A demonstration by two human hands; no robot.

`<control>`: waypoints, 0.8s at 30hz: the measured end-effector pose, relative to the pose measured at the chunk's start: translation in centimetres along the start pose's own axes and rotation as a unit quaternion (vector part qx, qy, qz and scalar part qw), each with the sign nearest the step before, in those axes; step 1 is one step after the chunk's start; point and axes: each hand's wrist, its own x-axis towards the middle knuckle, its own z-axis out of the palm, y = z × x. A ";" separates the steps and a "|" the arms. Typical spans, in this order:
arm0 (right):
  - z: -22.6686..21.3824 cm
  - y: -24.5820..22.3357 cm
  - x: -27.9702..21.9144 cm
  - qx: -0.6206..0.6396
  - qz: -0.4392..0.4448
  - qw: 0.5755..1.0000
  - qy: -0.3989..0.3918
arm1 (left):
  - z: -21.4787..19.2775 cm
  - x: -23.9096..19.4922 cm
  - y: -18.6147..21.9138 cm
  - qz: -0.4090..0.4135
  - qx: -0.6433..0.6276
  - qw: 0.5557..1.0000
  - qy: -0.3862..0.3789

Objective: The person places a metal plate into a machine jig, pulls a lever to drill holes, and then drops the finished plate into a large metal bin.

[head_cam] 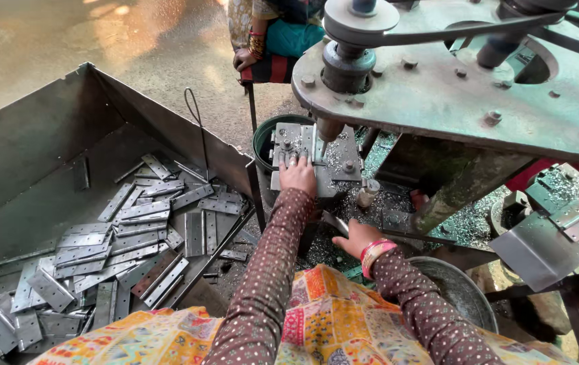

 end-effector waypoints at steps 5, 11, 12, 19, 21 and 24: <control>5.8 1.1 -4.0 0.040 -0.019 0.998 0.053 | -0.7 1.2 0.1 -0.016 -0.036 0.999 -0.032; 2.6 0.3 -3.3 0.016 -0.042 0.998 0.033 | -1.4 0.7 -0.5 0.003 -0.027 0.999 -0.019; 0.8 -0.3 -2.9 0.057 -0.010 0.997 0.056 | -1.8 0.4 -0.5 0.015 -0.010 1.000 -0.005; -5.6 -3.4 -3.4 0.216 -0.088 0.890 0.392 | -0.1 -7.5 1.9 0.074 0.153 0.985 0.029; -5.3 -3.6 -3.8 0.211 -0.091 0.880 0.415 | 1.1 -9.3 2.1 0.037 0.081 0.986 0.139; -4.4 -3.2 -4.4 0.237 -0.114 0.858 0.441 | 2.0 -10.2 1.2 0.109 0.019 0.966 0.232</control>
